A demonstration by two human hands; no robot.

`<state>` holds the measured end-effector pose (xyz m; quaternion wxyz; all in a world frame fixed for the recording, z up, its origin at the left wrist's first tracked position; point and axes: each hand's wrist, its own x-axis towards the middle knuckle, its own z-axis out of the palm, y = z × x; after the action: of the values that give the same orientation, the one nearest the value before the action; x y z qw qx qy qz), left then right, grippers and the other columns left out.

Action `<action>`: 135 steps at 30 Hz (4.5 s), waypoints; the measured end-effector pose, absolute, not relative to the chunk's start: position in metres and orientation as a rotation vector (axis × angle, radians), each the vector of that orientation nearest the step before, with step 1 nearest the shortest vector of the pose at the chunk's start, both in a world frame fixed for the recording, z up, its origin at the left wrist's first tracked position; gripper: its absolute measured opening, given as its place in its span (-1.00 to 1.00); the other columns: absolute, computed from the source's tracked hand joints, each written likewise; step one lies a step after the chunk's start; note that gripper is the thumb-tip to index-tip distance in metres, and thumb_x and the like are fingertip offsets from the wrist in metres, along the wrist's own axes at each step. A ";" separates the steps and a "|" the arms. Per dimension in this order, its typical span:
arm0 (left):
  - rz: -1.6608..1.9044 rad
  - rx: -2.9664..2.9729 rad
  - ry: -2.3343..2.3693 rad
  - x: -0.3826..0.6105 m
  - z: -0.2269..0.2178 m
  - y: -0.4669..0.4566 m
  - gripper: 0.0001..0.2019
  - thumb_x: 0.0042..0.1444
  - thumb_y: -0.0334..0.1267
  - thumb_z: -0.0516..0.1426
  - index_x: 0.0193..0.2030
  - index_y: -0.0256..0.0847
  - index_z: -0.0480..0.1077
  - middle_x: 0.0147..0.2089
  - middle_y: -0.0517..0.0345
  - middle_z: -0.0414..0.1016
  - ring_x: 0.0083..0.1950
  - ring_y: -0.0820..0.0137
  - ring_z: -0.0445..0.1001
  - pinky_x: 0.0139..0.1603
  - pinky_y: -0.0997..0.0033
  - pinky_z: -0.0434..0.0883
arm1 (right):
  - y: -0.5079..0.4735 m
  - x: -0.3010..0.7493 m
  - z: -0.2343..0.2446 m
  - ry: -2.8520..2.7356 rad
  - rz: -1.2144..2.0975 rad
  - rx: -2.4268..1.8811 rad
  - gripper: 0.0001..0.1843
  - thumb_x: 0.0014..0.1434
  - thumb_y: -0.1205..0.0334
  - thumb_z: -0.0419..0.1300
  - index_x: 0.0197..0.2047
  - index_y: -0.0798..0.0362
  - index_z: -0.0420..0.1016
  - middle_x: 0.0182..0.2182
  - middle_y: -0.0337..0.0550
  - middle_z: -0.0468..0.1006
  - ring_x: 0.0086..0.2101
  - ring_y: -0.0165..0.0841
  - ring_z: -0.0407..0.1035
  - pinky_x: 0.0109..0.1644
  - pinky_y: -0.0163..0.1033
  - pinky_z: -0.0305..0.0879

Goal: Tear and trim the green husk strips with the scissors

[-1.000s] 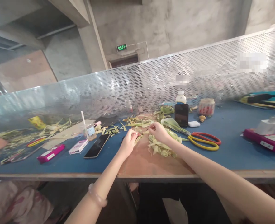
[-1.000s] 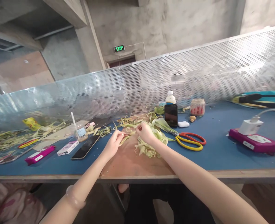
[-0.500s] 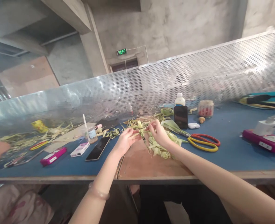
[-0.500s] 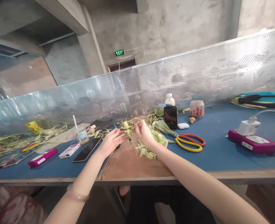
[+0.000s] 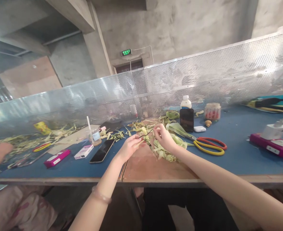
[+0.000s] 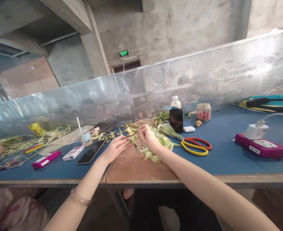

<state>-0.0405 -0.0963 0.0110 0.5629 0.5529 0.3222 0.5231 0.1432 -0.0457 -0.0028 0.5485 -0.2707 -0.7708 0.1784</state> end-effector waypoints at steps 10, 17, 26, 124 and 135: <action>1.040 1.425 0.616 -0.033 0.010 -0.094 -0.66 -0.03 -0.19 0.11 -0.09 -0.22 0.35 -0.02 -0.08 0.37 0.03 0.18 0.32 -0.04 0.20 0.28 | -0.058 0.140 -0.001 -1.815 0.620 -0.537 -0.84 0.16 0.10 -0.10 -0.27 0.00 0.04 -0.58 -0.35 0.33 -0.62 -0.50 0.15 -0.50 -0.38 0.11; 1.074 1.373 0.635 -0.032 0.003 -0.082 -0.65 -0.10 -0.16 0.16 -0.13 -0.21 0.36 -0.08 -0.03 0.41 -0.19 0.25 0.43 -0.17 0.20 0.34 | -0.058 0.141 -0.002 -1.818 0.562 -0.560 -0.85 0.16 0.12 -0.11 -0.27 0.00 0.04 -0.66 -0.43 0.21 -0.64 -0.51 0.10 -0.52 -0.41 0.04; 1.052 1.396 0.611 -0.029 0.000 -0.084 -0.64 -0.11 -0.14 0.17 -0.14 -0.20 0.35 -0.12 0.00 0.42 -0.08 0.19 0.39 -0.12 0.18 0.33 | -0.057 0.140 -0.004 -1.847 0.553 -0.521 -0.85 0.17 0.12 -0.12 -0.25 0.00 0.05 -0.61 -0.37 0.30 -0.62 -0.50 0.16 -0.51 -0.40 0.09; 1.405 1.343 0.803 -0.031 0.002 -0.079 -0.81 -0.11 -0.22 0.19 -0.38 -0.27 0.34 -0.30 0.12 0.42 -0.37 0.40 0.48 -0.16 0.25 0.38 | -0.043 0.149 0.014 -1.936 0.957 -0.717 -0.71 -0.05 0.29 0.09 -0.22 0.08 0.48 -0.25 -0.16 0.52 -0.24 -0.32 0.37 -0.11 -0.20 0.24; 1.443 1.403 0.879 -0.029 0.001 -0.081 -0.76 -0.13 -0.16 0.19 -0.36 -0.27 0.34 -0.32 0.11 0.42 -0.38 0.42 0.46 -0.18 0.26 0.38 | -0.047 0.147 0.015 -1.898 0.826 -0.797 -0.78 -0.07 0.25 0.14 -0.33 0.11 0.52 -0.36 -0.15 0.55 -0.34 -0.32 0.39 -0.23 -0.23 0.27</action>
<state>-0.0292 -0.0805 0.0014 0.4554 0.5688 0.3562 0.5850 0.1472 -0.0473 0.0145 0.4455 -0.3216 -0.7661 0.3336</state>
